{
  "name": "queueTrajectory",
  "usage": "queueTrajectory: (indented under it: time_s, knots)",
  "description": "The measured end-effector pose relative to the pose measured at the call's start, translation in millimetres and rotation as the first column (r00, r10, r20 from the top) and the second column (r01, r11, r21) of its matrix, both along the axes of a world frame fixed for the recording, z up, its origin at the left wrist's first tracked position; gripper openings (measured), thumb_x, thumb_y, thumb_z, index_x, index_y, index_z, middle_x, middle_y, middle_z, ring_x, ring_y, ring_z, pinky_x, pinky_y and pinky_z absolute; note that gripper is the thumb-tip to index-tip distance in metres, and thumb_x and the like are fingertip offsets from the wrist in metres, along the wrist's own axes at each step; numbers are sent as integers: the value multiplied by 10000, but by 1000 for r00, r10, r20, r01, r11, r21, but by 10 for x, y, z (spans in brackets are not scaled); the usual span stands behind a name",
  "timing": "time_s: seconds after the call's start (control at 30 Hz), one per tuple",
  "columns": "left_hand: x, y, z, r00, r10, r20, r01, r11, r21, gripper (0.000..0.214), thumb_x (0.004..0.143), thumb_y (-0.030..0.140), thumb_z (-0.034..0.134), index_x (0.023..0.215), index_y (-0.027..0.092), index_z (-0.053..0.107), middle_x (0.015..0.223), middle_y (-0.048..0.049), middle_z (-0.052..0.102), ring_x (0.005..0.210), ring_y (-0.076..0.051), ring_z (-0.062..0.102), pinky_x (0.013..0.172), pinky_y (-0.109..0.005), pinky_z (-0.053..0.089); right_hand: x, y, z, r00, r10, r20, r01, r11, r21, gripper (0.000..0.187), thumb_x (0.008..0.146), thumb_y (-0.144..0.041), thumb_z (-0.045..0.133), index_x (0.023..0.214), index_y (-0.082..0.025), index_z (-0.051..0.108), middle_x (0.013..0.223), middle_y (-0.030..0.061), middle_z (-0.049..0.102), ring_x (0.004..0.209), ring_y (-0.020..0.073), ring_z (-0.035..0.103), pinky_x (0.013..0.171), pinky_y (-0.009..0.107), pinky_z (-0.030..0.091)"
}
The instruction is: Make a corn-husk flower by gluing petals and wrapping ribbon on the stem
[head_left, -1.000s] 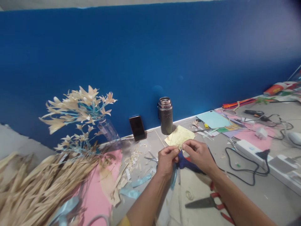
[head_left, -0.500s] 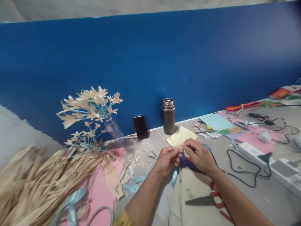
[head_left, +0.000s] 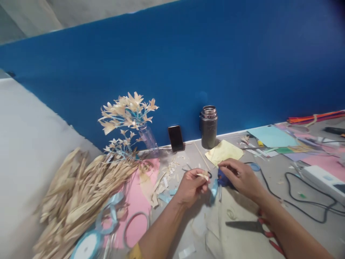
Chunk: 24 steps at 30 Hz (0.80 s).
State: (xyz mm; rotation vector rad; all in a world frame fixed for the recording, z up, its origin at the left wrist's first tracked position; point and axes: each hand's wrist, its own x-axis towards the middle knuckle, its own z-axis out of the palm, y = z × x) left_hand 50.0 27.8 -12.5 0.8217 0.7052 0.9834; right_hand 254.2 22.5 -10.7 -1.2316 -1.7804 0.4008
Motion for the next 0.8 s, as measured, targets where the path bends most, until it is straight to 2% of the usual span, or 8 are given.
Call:
queueTrajectory:
  time_s: [0.13, 0.33, 0.5, 0.8]
  knots:
    - [-164, -140, 34, 995, 41, 87, -45, 998, 38, 409, 599, 425, 918, 691, 132, 647, 608, -14, 630, 423, -69, 474, 464, -232, 328, -21, 23, -88, 992, 56, 109, -56, 998, -2, 202, 952, -319, 520, 896, -230, 692, 864, 59, 744, 779, 221, 679, 716, 327, 488]
    - [-302, -299, 90, 975, 105, 194, -99, 994, -39, 360, 637, 346, 911, 684, 134, 623, 597, 7, 609, 422, -45, 433, 479, -218, 309, -34, 37, -196, 983, 73, 171, -68, 997, -31, 208, 955, -341, 523, 904, -243, 700, 880, 61, 756, 796, 238, 693, 735, 347, 501]
    - [-355, -359, 13, 976, 130, 177, -111, 987, -113, 382, 620, 350, 918, 698, 136, 611, 626, 5, 625, 437, -51, 465, 476, -209, 316, -26, 52, -238, 981, 66, 181, -59, 997, -46, 220, 939, -348, 534, 886, -244, 721, 873, 56, 776, 788, 240, 711, 734, 346, 514]
    - [-366, -328, -146, 979, 176, 99, -170, 983, -69, 376, 652, 387, 885, 681, 140, 603, 633, 6, 629, 437, -46, 443, 473, -205, 305, -14, 49, -216, 958, 73, 277, -48, 994, -96, 265, 967, -352, 484, 926, -234, 717, 916, 63, 786, 823, 244, 730, 742, 344, 542]
